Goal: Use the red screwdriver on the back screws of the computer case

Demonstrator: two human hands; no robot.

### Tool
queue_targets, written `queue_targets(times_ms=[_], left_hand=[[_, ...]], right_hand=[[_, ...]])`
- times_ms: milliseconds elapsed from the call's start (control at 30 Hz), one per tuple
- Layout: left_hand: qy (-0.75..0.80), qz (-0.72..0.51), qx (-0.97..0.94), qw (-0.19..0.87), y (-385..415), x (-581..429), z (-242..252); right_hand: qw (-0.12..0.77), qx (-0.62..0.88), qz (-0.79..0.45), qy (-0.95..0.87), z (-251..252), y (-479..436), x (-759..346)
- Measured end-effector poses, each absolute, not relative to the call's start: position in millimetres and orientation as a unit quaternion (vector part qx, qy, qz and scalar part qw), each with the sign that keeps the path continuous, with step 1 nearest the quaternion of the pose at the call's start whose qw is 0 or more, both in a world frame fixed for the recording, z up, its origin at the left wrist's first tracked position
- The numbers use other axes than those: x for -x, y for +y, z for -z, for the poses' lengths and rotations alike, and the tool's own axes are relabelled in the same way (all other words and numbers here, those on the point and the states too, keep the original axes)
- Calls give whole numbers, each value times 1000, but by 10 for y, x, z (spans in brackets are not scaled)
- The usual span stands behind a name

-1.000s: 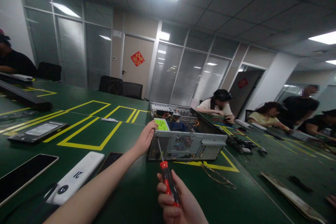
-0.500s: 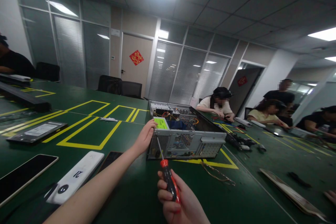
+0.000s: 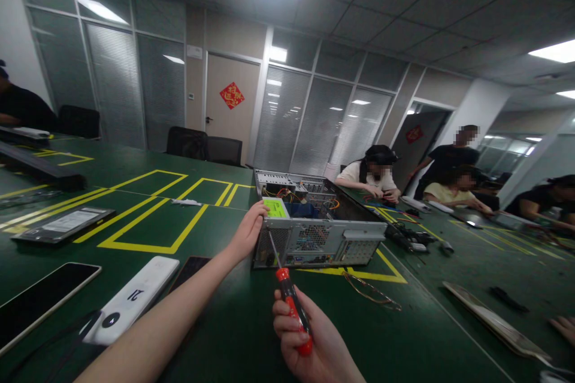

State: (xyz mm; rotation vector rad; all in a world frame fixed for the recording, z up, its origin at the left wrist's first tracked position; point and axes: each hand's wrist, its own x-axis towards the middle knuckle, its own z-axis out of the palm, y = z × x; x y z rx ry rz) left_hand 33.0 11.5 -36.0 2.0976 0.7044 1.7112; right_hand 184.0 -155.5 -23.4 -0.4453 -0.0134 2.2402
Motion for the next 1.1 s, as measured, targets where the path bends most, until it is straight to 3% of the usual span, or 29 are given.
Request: queue_targets(times_ms=[400,1100], left_hand=[[249,-603,-739,170,127,-329,381],[249,-606,-738,163,150,-300,388]], right_hand=[[444,238,-864,-1,228,-1547,-1789],[423,210,-881,-30,227,-1565,-1790]])
